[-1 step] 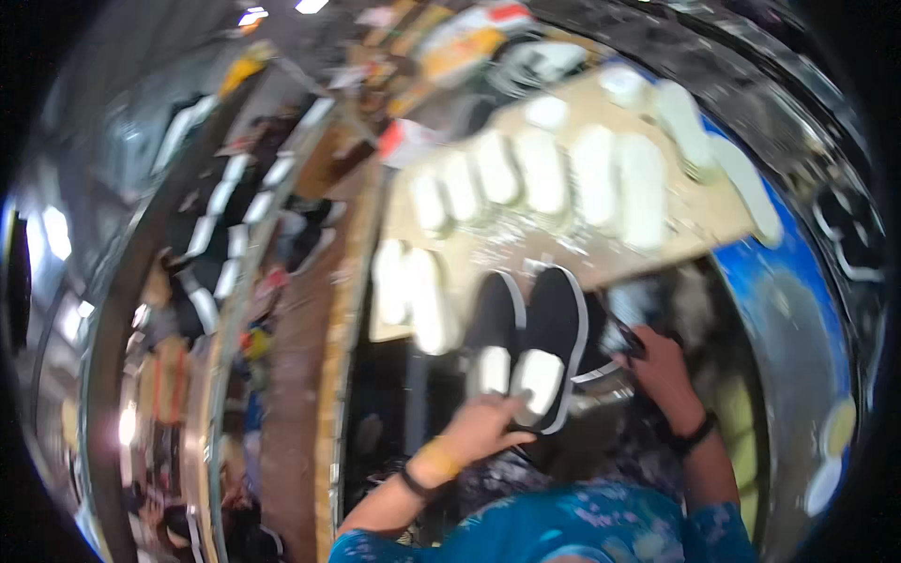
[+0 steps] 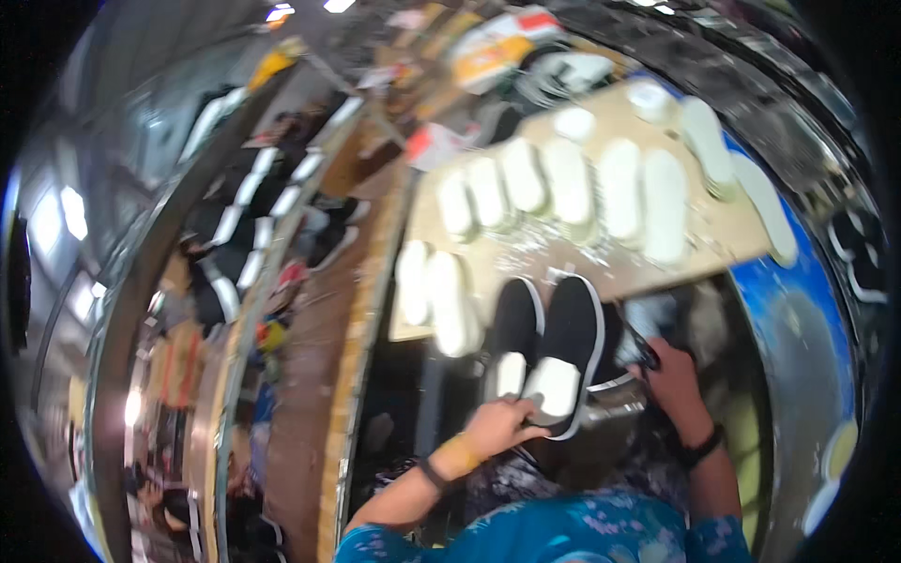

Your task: Inserting insoles into shoes and trimming excess material with scissors.

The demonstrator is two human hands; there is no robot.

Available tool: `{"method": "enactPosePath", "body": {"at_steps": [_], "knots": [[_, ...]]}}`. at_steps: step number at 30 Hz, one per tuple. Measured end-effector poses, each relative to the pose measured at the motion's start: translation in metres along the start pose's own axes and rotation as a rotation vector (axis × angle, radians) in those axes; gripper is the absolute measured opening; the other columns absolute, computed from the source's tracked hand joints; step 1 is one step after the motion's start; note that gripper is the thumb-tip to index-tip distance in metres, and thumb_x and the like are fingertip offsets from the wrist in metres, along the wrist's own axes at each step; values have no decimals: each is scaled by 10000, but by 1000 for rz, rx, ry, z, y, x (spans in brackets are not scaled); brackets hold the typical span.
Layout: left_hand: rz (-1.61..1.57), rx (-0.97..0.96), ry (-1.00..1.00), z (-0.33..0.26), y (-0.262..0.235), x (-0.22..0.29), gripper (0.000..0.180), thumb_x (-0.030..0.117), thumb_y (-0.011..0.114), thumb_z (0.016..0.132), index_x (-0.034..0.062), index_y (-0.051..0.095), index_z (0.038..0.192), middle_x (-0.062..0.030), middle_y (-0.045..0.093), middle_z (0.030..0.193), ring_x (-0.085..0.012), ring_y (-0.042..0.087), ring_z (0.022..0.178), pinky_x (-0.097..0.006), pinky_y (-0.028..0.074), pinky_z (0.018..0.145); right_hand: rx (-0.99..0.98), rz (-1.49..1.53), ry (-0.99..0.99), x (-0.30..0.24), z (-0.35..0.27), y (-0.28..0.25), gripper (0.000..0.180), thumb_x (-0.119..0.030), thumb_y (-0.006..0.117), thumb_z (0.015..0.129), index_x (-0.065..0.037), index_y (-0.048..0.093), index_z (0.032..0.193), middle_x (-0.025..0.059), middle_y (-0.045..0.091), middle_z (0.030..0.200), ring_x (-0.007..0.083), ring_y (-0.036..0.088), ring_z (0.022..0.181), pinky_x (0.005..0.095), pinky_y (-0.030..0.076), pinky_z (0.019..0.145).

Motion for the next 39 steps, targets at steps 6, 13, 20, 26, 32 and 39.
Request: {"method": "enactPosePath", "body": {"at_steps": [6, 13, 20, 26, 32, 39], "knots": [[211, 486, 131, -35, -151, 79, 369, 424, 689, 711, 83, 583, 617, -94, 543, 564, -284, 538, 553, -368, 445, 551, 17, 119, -147, 0, -5, -2, 464, -116, 737, 652, -8, 558, 1066, 108, 619, 804, 199, 587, 725, 319, 455, 650], [1115, 866, -42, -169, -403, 188, 463, 460, 741, 606, 107, 454, 519, -44, 459, 503, -262, 485, 520, -374, 399, 500, -180, 600, 259, 14, 11, 44, 432, -69, 683, 742, 6, 525, 1138, 22, 509, 566, 69, 448, 394, 222, 349, 324], [1446, 807, -713, -301, -630, 135, 492, 476, 575, 815, -9, 643, 765, -243, 596, 730, -392, 595, 728, -434, 472, 641, -351, 509, 235, -61, -12, 43, 499, -85, 694, 722, 36, 500, 1166, 54, 534, 566, 98, 495, 422, 245, 398, 360], [1347, 725, -1351, -400, -650, 50, 332, 383, 627, 770, 128, 636, 984, -109, 602, 1047, -295, 552, 1029, -464, 404, 863, -253, 372, 90, -44, -27, 27, 540, -118, 718, 700, 17, 493, 1172, 60, 534, 561, 120, 529, 444, 267, 413, 376], [811, 894, -21, -137, -505, 64, 196, 134, 640, 772, 21, 599, 927, -164, 602, 933, -348, 581, 875, -383, 460, 757, -329, 406, 281, -8, -40, 30, 512, -139, 723, 711, -30, 515, 1167, 62, 553, 586, 128, 545, 474, 287, 436, 435], [-269, -97, 75, 69, -148, 37, 261, 159, 651, 795, -2, 614, 997, -189, 627, 946, -314, 608, 881, -357, 471, 783, -200, 221, -18, -38, 19, -4, 554, -69, 694, 669, -44, 506, 1190, 137, 588, 1040, 213, 573, 932, 334, 468, 797]]}}
Point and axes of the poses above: each hand's wrist, its own z-axis towards the middle knuckle, its own y-axis out of the palm, x = y × z, the point moved 10 cm from there along z, towards the middle knuckle
